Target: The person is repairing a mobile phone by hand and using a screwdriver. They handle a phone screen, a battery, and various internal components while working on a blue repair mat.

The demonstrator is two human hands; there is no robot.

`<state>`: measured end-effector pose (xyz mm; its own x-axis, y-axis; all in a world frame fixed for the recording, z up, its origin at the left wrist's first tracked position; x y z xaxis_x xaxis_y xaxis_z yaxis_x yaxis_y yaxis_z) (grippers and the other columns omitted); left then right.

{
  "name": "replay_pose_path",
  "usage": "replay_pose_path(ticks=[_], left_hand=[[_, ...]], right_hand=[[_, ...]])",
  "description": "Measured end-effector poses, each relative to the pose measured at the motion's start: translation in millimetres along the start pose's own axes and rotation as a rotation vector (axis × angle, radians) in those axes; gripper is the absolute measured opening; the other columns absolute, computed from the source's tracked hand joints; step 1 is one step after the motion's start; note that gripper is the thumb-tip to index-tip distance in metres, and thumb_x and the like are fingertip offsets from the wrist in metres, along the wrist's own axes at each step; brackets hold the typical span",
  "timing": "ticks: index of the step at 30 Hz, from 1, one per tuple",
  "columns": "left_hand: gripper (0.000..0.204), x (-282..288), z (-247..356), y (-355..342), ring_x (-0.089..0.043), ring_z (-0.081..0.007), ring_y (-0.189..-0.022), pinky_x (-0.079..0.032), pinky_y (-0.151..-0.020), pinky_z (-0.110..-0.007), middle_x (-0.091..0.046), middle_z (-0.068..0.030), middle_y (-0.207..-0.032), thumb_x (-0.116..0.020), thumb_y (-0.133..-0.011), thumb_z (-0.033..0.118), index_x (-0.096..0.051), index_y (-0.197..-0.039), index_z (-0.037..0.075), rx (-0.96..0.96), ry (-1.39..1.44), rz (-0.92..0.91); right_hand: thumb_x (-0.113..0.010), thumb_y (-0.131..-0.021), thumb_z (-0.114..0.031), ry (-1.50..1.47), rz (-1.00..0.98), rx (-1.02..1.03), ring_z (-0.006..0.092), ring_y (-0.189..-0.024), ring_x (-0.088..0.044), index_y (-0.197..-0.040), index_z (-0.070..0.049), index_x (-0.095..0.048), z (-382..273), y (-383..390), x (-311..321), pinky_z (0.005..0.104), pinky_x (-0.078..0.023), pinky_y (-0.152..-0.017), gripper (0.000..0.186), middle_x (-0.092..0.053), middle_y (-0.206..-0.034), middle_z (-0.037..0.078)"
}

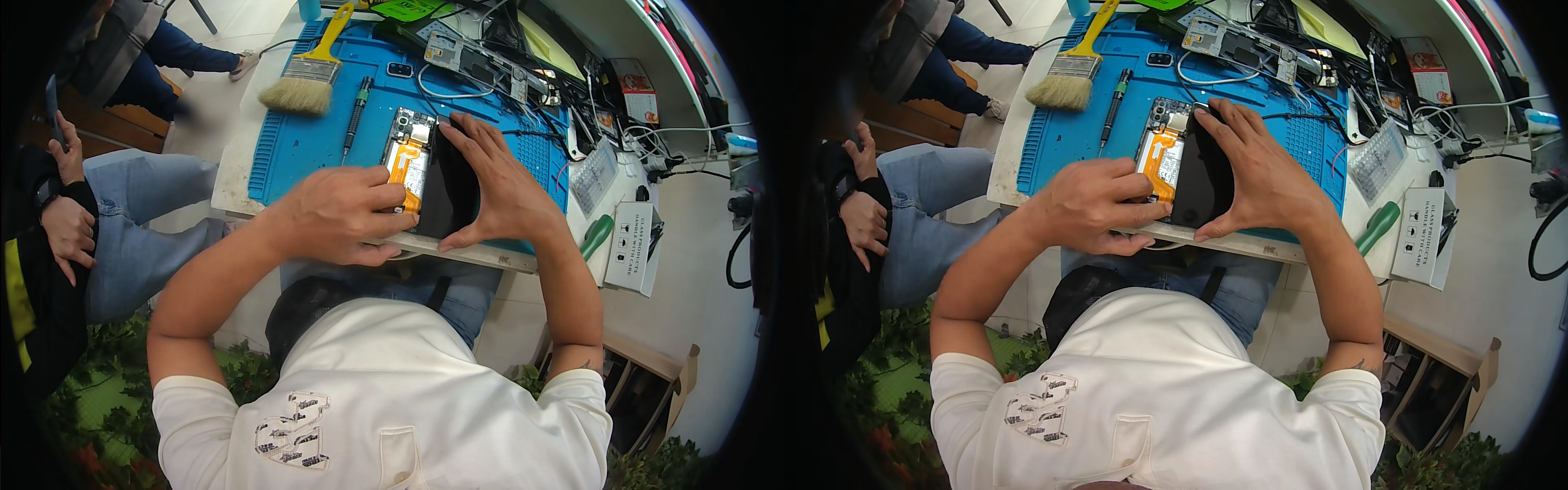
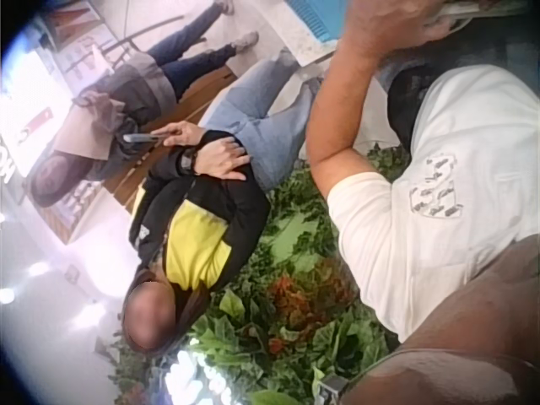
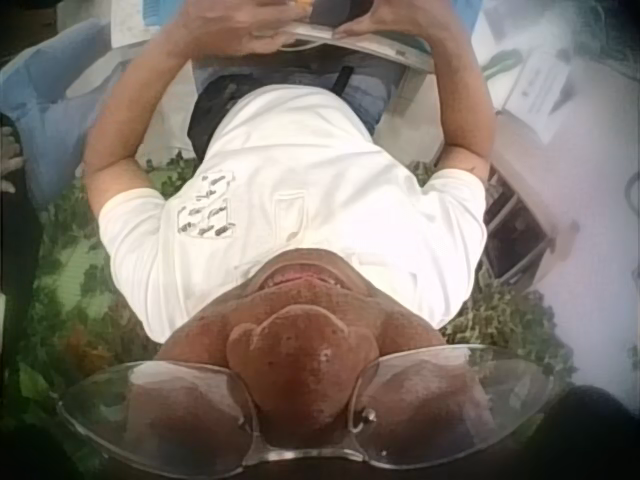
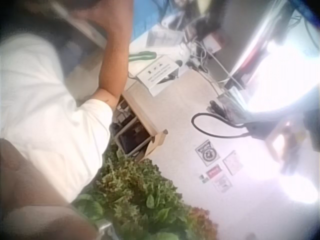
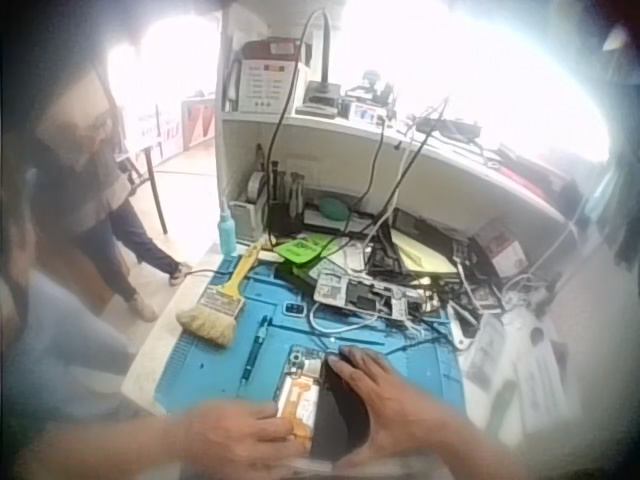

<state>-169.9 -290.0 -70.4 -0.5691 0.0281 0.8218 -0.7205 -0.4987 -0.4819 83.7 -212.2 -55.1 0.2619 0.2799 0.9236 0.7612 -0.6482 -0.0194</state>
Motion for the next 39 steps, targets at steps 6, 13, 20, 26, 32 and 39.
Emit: replay_pose_path(ticks=[6, 13, 20, 26, 32, 39], left_hand=[[0.052, 3, -4, -3, -0.066, -0.0241, -0.087, -0.058, -0.068, -0.038, -0.063, -0.0023, -0.1, -0.096, -0.08, 0.039, -0.078, -0.123, 0.015, -0.081, -0.042, -0.075], [0.049, 0, -12, -8, -0.066, -0.0236, -0.092, -0.059, -0.07, -0.039, -0.061, -0.0024, -0.101, -0.093, -0.084, 0.04, -0.076, -0.121, 0.014, -0.167, -0.048, -0.134], [0.045, 2, -7, -3, -0.067, -0.0228, -0.085, -0.057, -0.067, -0.038, -0.067, -0.0022, -0.101, -0.094, -0.084, 0.035, -0.078, -0.119, 0.013, -0.075, 0.026, -0.087], [0.027, 7, -1, 2, -0.069, -0.0246, -0.07, -0.057, -0.064, -0.036, -0.071, -0.0059, -0.091, -0.093, -0.085, 0.02, -0.084, -0.107, 0.007, 0.599, 0.441, 0.093], [0.025, 1, 19, -1, -0.072, -0.0263, -0.074, -0.058, -0.065, -0.036, -0.071, -0.0072, -0.089, -0.093, -0.086, 0.015, -0.085, -0.108, 0.008, 0.451, 0.163, 0.172], [0.031, -28, 42, 3, -0.073, -0.0238, -0.083, -0.059, -0.068, -0.037, -0.071, -0.0036, -0.094, -0.094, -0.085, 0.016, -0.085, -0.114, 0.009, 0.354, -0.072, 0.188]], right_hand=[[-0.108, -0.048, -0.063, 0.001, 0.006, 0.013, 0.0493, -0.164, -0.037, -0.172, -0.002, -0.04, 3, 0, -3, 0.0578, -0.039, -0.135, 0.154, -0.04, -0.176, 0.028], [-0.106, -0.05, -0.066, -0.012, 0.004, 0.021, 0.0506, -0.164, -0.034, -0.173, -0.003, -0.038, 5, 1, -5, 0.0601, -0.039, -0.134, 0.154, -0.037, -0.177, 0.029], [-0.104, -0.052, -0.068, -0.022, 0.041, 0.027, 0.0533, -0.164, -0.032, -0.177, -0.005, -0.032, 6, 3, -9, 0.0623, -0.038, -0.134, 0.158, -0.034, -0.178, 0.029], [-0.104, -0.053, -0.068, -0.064, 0.202, 0.125, 0.0541, -0.163, -0.032, -0.178, -0.008, -0.031, 8, 10, -9, 0.065, -0.038, -0.132, 0.156, -0.033, -0.179, 0.026], [-0.104, -0.053, -0.069, -0.044, 0.214, 0.122, 0.0536, -0.163, -0.033, -0.178, -0.009, -0.032, 7, 14, -6, 0.0648, -0.038, -0.131, 0.156, -0.034, -0.179, 0.025], [-0.105, -0.053, -0.069, -0.022, 0.23, 0.065, 0.0533, -0.163, -0.033, -0.178, -0.01, -0.032, 7, 30, 1, 0.0653, -0.038, -0.131, 0.156, -0.034, -0.179, 0.026]])
Point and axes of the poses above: each hand's wrist, its own y-axis away from the middle knuckle, its own x-axis out of the back of the hand, z = x × y, the point moved 3 cm from there along -y, towards the middle knuckle
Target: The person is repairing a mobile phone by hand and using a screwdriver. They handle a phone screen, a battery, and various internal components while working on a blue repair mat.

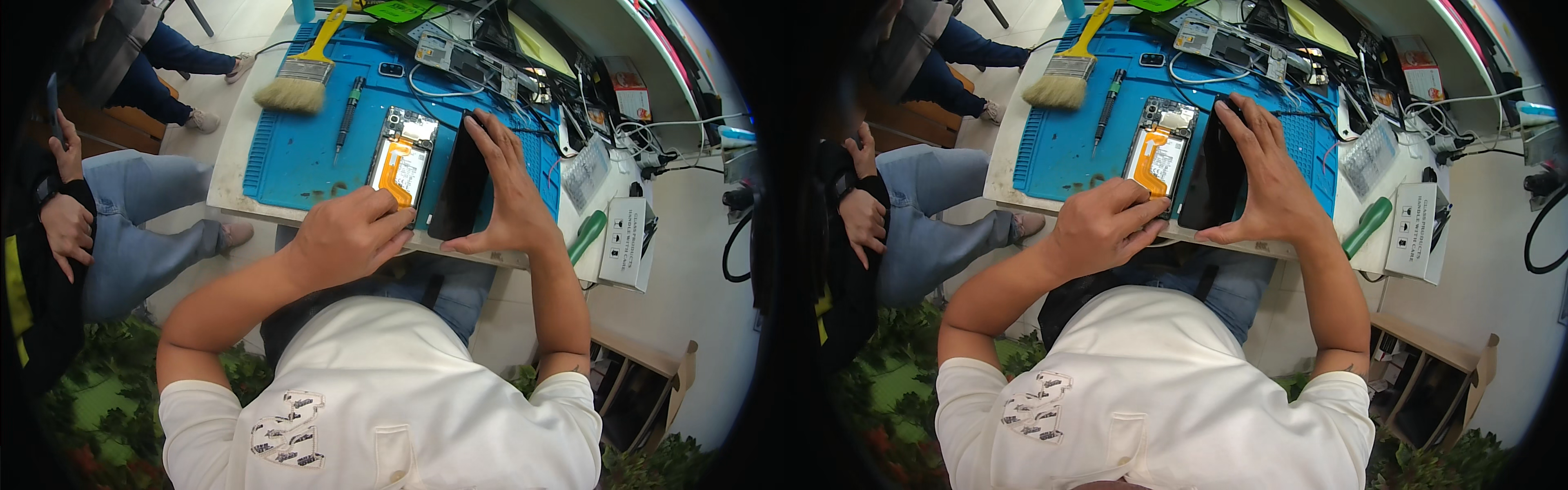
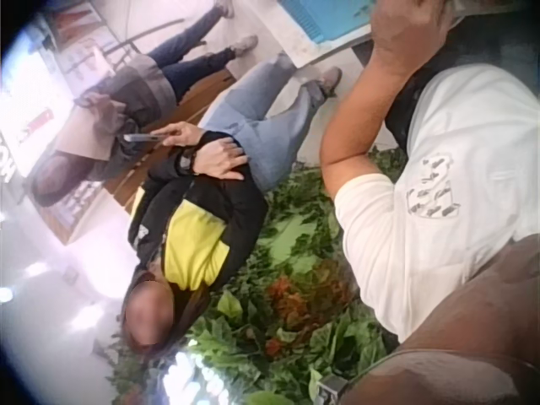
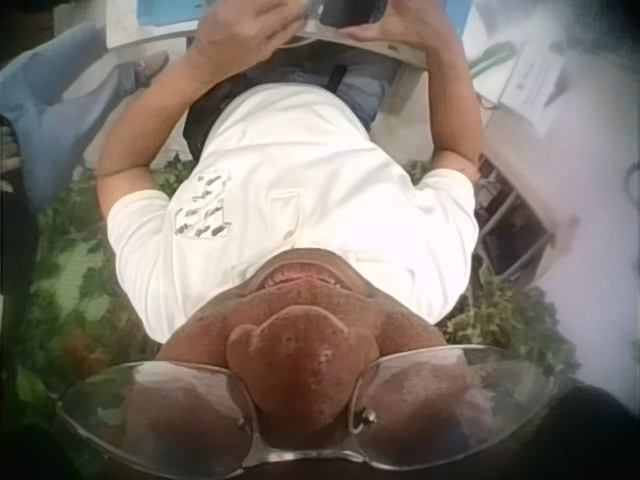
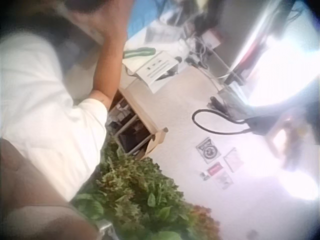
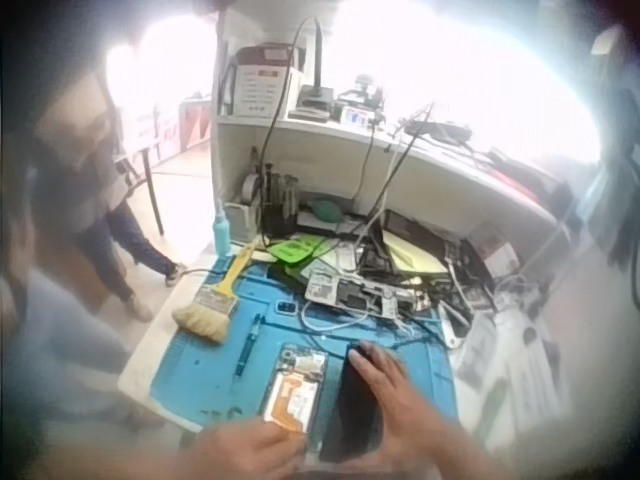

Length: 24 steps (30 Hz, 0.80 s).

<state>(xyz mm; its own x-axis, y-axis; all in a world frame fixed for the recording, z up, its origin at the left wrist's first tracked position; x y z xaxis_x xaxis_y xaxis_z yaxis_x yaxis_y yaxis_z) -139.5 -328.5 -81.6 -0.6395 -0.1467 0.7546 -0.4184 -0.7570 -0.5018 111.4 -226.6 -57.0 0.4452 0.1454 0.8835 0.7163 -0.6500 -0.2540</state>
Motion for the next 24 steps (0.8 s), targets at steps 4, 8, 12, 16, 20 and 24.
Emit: replay_pose_path(ticks=[4, 8, 12, 16, 20, 24], left_hand=[[0.033, -2, 1, 3, -0.071, -0.0223, -0.081, -0.058, -0.066, -0.036, -0.068, -0.0031, -0.093, -0.091, -0.086, 0.013, -0.084, -0.118, 0.008, -0.102, -0.067, -0.02], [0.028, 3, 6, 0, -0.069, -0.0213, -0.084, -0.059, -0.072, -0.035, -0.065, -0.0036, -0.096, -0.077, -0.095, 0.016, -0.078, -0.12, 0.004, -0.169, -0.187, -0.169], [0.034, 7, 6, -1, -0.069, -0.0202, -0.085, -0.059, -0.074, -0.034, -0.065, -0.0041, -0.098, -0.076, -0.094, 0.015, -0.078, -0.125, 0.003, -0.229, -0.198, -0.168], [0.042, 7, 1, 3, -0.069, -0.0207, -0.083, -0.058, -0.072, -0.034, -0.068, -0.0062, -0.102, -0.079, -0.09, 0.012, -0.08, -0.131, 0.002, -0.27, -0.173, -0.118], [0.038, 5, -4, 7, -0.069, -0.0206, -0.08, -0.058, -0.069, -0.035, -0.072, -0.007, -0.103, -0.083, -0.088, 0.01, -0.082, -0.125, 0.002, -0.284, -0.122, -0.052], [0.036, 6, -4, 11, -0.068, -0.0205, -0.084, -0.058, -0.074, -0.035, -0.068, -0.004, -0.099, -0.082, -0.086, 0.014, -0.081, -0.12, 0.001, -0.25, -0.096, -0.015]], right_hand=[[-0.105, -0.053, -0.069, -0.006, -0.006, -0.034, 0.0539, -0.162, -0.034, -0.177, -0.009, -0.034, -2, 8, 0, 0.0658, -0.039, -0.131, 0.155, -0.035, -0.178, 0.026], [-0.105, -0.054, -0.068, 0.003, -0.021, -0.044, 0.0542, -0.162, -0.034, -0.176, -0.008, -0.035, -4, 8, -1, 0.0639, -0.04, -0.131, 0.152, -0.035, -0.178, 0.027], [-0.105, -0.055, -0.065, 0.02, -0.078, -0.052, 0.0536, -0.163, -0.034, -0.176, -0.007, -0.035, -8, 1, -4, 0.0621, -0.04, -0.131, 0.15, -0.034, -0.178, 0.027], [-0.104, -0.057, -0.064, 0.026, -0.108, -0.049, 0.0535, -0.163, -0.033, -0.176, -0.007, -0.035, -6, -3, -8, 0.0628, -0.039, -0.132, 0.149, -0.034, -0.179, 0.027], [-0.103, -0.058, -0.064, 0.015, -0.126, -0.053, 0.0538, -0.164, -0.032, -0.176, -0.007, -0.035, -5, -7, -8, 0.0628, -0.038, -0.133, 0.148, -0.034, -0.179, 0.027], [-0.103, -0.057, -0.064, 0.024, -0.14, -0.068, 0.0539, -0.164, -0.032, -0.175, -0.006, -0.035, -7, -11, -9, 0.0628, -0.038, -0.133, 0.148, -0.035, -0.178, 0.029]])
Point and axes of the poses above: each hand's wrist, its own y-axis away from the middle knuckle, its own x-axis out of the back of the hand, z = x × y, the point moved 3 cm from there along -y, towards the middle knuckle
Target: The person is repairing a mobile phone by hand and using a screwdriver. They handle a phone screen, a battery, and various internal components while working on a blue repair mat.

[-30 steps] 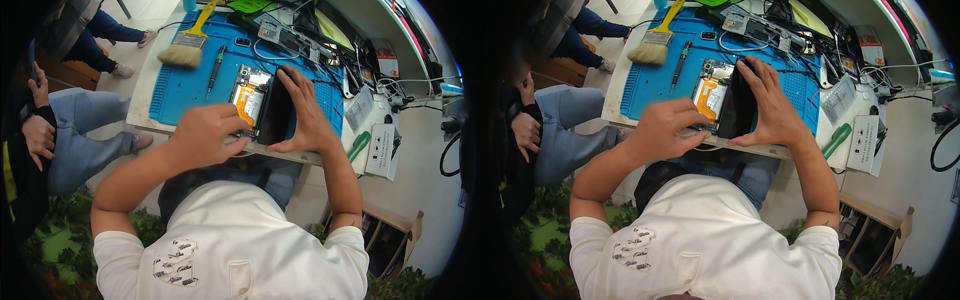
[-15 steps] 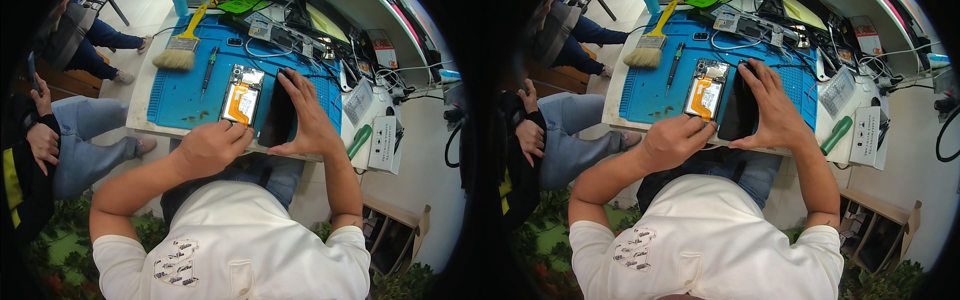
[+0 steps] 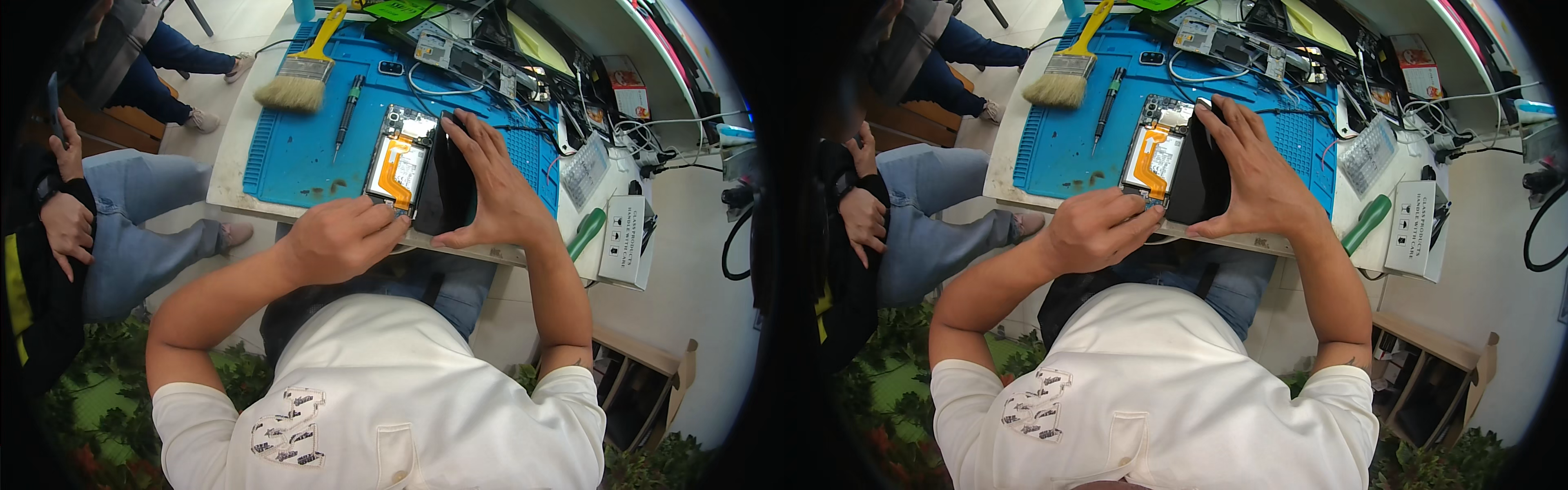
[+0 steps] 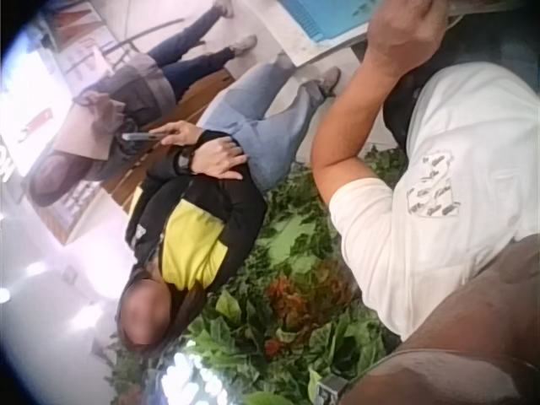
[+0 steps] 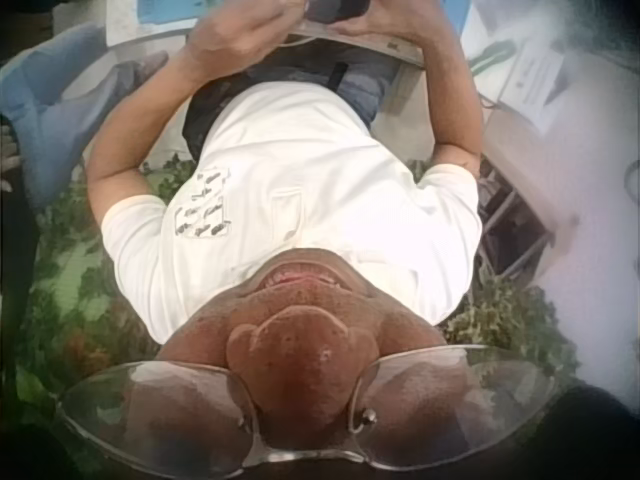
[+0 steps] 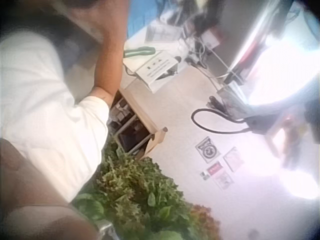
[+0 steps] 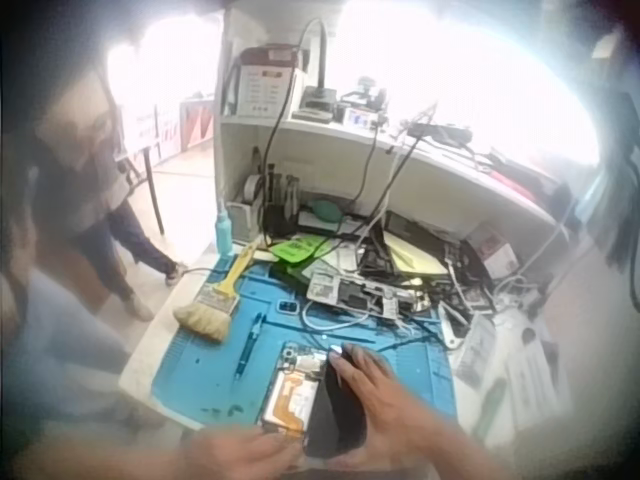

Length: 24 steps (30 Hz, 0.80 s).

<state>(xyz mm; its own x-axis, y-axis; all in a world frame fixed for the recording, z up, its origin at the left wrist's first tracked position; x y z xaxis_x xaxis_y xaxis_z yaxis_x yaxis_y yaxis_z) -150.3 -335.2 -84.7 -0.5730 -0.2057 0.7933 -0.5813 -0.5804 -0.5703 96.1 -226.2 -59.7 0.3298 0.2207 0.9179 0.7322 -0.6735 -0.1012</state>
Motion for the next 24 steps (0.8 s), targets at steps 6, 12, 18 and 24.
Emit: replay_pose_path(ticks=[6, 12, 18, 24], left_hand=[[0.037, 1.5, -0.6, 3.7, -0.068, -0.0219, -0.082, -0.058, -0.071, -0.037, -0.068, -0.0048, -0.097, -0.086, -0.08, 0.011, -0.082, -0.115, 0.001, 0.048, 0.057, 0.03], [0.034, -0.3, -0.2, 7.2, -0.068, -0.0225, -0.081, -0.058, -0.07, -0.037, -0.069, -0.0052, -0.097, -0.087, -0.078, 0.009, -0.083, -0.111, 0.002, 0.063, 0.076, 0.064], [0.031, 0.8, -1.0, 6.2, -0.068, -0.0224, -0.08, -0.058, -0.07, -0.037, -0.069, -0.005, -0.096, -0.087, -0.079, 0.007, -0.083, -0.109, 0.002, 0.073, 0.11, 0.093], [0.027, -0.1, -3.9, 6.4, -0.071, -0.022, -0.081, -0.058, -0.069, -0.037, -0.069, -0.0051, -0.098, -0.087, -0.082, 0.007, -0.083, -0.108, 0.003, 0.11, 0.126, 0.109]], right_hand=[[-0.104, -0.057, -0.064, 0.01, 0.0, 0.025, 0.0541, -0.164, -0.033, -0.174, -0.005, -0.037, -0.4, -6.6, -5.5, 0.0626, -0.038, -0.133, 0.147, -0.036, -0.177, 0.03], [-0.105, -0.055, -0.064, 0.016, -0.025, 0.015, 0.054, -0.163, -0.034, -0.172, -0.004, -0.039, 0.0, -8.1, -5.4, 0.0622, -0.039, -0.133, 0.147, -0.037, -0.177, 0.03], [-0.104, -0.054, -0.067, 0.008, -0.032, -0.001, 0.0528, -0.165, -0.032, -0.173, -0.006, -0.039, 5.6, -6.2, -7.7, 0.0619, -0.039, -0.134, 0.149, -0.037, -0.178, 0.029], [-0.104, -0.054, -0.07, 0.021, -0.03, -0.003, 0.0522, -0.166, -0.032, -0.174, -0.007, -0.038, 7.3, -6.6, -9.3, 0.0617, -0.038, -0.135, 0.151, -0.037, -0.178, 0.028]])
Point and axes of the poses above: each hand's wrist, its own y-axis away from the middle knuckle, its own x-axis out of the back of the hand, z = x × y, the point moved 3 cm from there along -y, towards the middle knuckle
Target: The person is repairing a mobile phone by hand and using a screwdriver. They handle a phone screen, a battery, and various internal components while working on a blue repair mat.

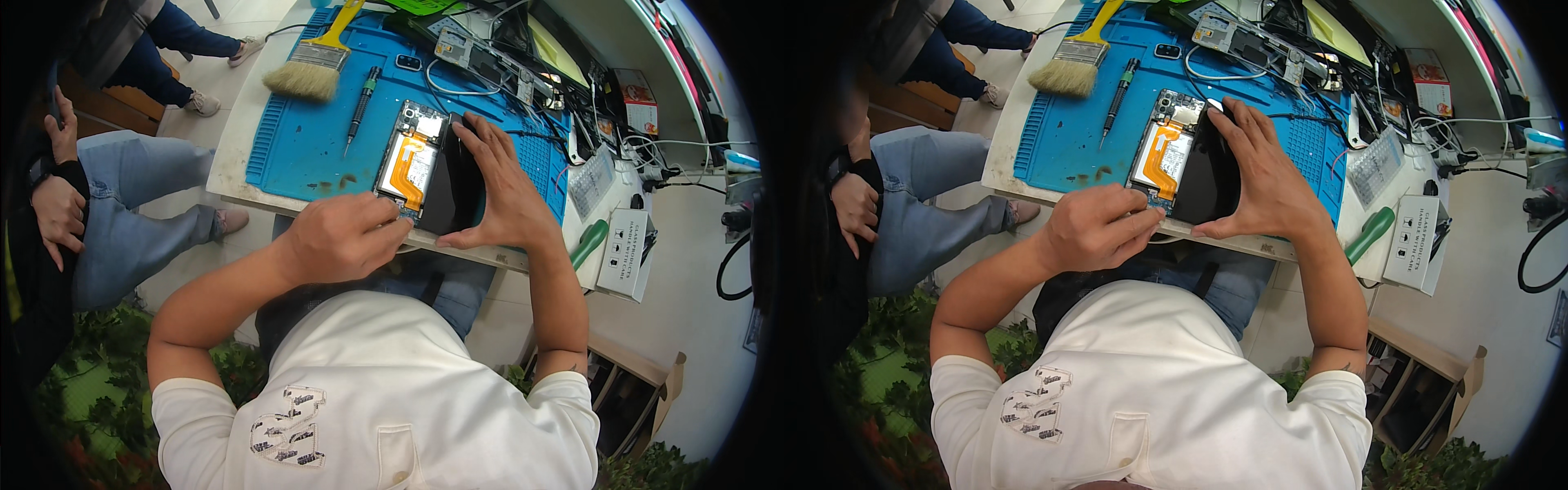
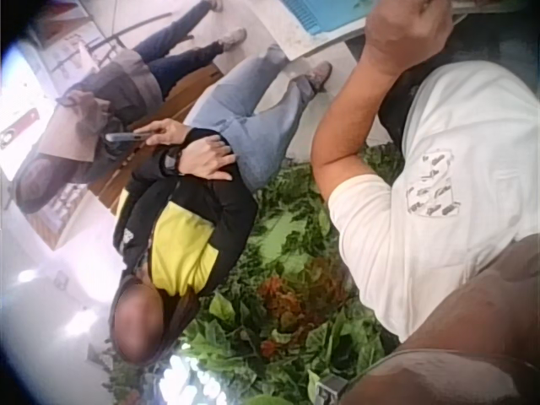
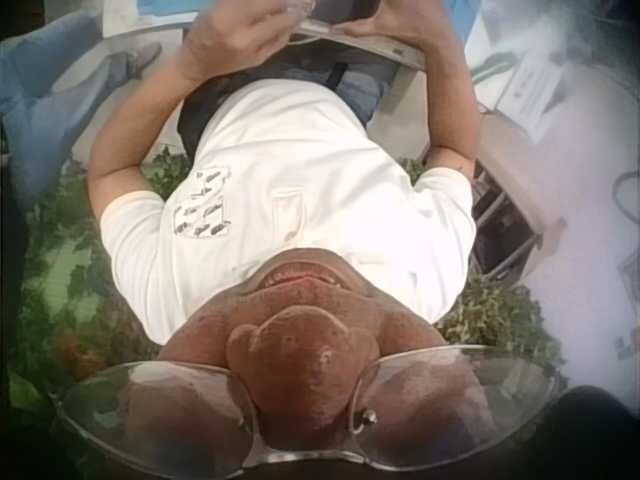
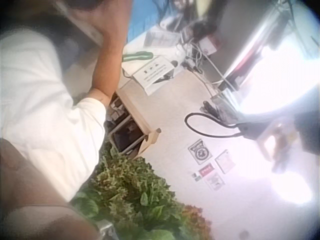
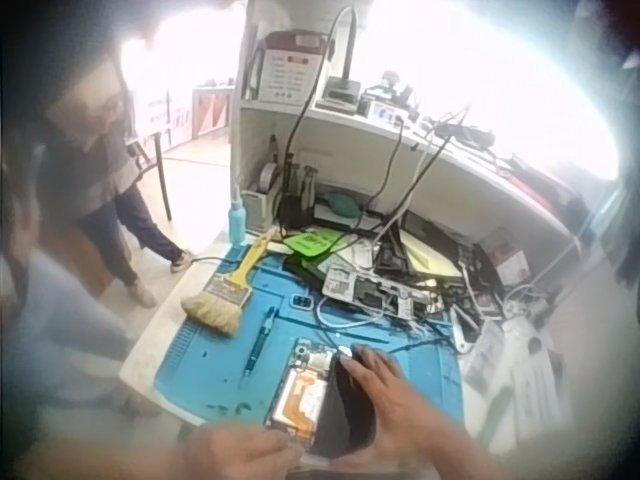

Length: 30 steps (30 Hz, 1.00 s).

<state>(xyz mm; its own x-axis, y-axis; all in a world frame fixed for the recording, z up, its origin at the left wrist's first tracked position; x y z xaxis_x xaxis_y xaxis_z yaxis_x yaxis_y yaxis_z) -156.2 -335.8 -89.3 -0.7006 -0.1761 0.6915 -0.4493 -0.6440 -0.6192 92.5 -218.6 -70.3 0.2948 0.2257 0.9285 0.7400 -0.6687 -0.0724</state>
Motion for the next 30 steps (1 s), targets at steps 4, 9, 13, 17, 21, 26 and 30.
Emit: replay_pose_path(ticks=[4, 9, 13, 17, 21, 26, 30], left_hand=[[0.026, 1, -1, -2, -0.071, -0.0223, -0.081, -0.059, -0.07, -0.037, -0.07, -0.0053, -0.098, -0.087, -0.083, 0.008, -0.082, -0.108, 0.004, 0.012, 0.006, -0.018], [0.026, 0, -2, 1, -0.072, -0.0227, -0.081, -0.059, -0.07, -0.037, -0.071, -0.0055, -0.099, -0.087, -0.083, 0.008, -0.082, -0.108, 0.004, 0.014, 0.023, -0.009], [0.026, 0, -3, 1, -0.072, -0.0224, -0.082, -0.059, -0.07, -0.037, -0.071, -0.0051, -0.099, -0.087, -0.083, 0.009, -0.082, -0.108, 0.004, 0.013, 0.025, 0.008], [0.026, 3, -4, -3, -0.07, -0.0218, -0.073, -0.056, -0.062, -0.035, -0.073, -0.0061, -0.097, -0.092, -0.082, 0.008, -0.085, -0.107, 0.006, -0.001, 0.035, 0.032], [0.027, 6, -9, -8, -0.07, -0.0207, -0.073, -0.056, -0.062, -0.035, -0.071, -0.0044, -0.095, -0.091, -0.082, 0.01, -0.085, -0.108, 0.007, -0.031, 0.022, -0.019], [0.028, 7, -14, -10, -0.07, -0.0204, -0.072, -0.056, -0.061, -0.035, -0.071, -0.0034, -0.095, -0.091, -0.082, 0.012, -0.085, -0.109, 0.009, -0.047, 0.037, -0.046], [0.032, 8, -16, -11, -0.07, -0.021, -0.074, -0.057, -0.063, -0.036, -0.071, -0.0038, -0.098, -0.092, -0.08, 0.013, -0.085, -0.111, 0.01, -0.051, 0.052, -0.079]], right_hand=[[-0.104, -0.053, -0.071, -0.015, 0.032, 0.013, 0.0519, -0.166, -0.032, -0.174, -0.008, -0.038, 0, 0, 1, 0.0618, -0.038, -0.135, 0.151, -0.037, -0.178, 0.028], [-0.104, -0.054, -0.07, 0.006, 0.016, 0.009, 0.0517, -0.166, -0.032, -0.174, -0.008, -0.038, -1, -1, -1, 0.0613, -0.038, -0.135, 0.151, -0.037, -0.178, 0.028], [-0.104, -0.054, -0.069, 0.005, 0.003, 0.011, 0.0517, -0.166, -0.032, -0.173, -0.007, -0.039, -1, -2, 1, 0.0607, -0.037, -0.135, 0.15, -0.038, -0.178, 0.028], [-0.104, -0.054, -0.069, 0.014, -0.005, 0.006, 0.0517, -0.166, -0.032, -0.172, -0.006, -0.04, -2, -2, 2, 0.0602, -0.036, -0.135, 0.149, -0.038, -0.178, 0.028], [-0.105, -0.053, -0.069, 0.013, -0.006, 0.017, 0.0517, -0.166, -0.033, -0.172, -0.005, -0.04, -1, -2, 2, 0.0601, -0.036, -0.136, 0.15, -0.038, -0.178, 0.028], [-0.105, -0.052, -0.067, 0.023, -0.011, 0.015, 0.0519, -0.165, -0.033, -0.172, -0.005, -0.04, -2, -2, 2, 0.0601, -0.036, -0.135, 0.15, -0.038, -0.177, 0.027], [-0.106, -0.052, -0.064, 0.012, -0.038, 0.012, 0.052, -0.164, -0.034, -0.172, -0.005, -0.041, -5, -5, 6, 0.0603, -0.037, -0.134, 0.149, -0.039, -0.176, 0.027]])
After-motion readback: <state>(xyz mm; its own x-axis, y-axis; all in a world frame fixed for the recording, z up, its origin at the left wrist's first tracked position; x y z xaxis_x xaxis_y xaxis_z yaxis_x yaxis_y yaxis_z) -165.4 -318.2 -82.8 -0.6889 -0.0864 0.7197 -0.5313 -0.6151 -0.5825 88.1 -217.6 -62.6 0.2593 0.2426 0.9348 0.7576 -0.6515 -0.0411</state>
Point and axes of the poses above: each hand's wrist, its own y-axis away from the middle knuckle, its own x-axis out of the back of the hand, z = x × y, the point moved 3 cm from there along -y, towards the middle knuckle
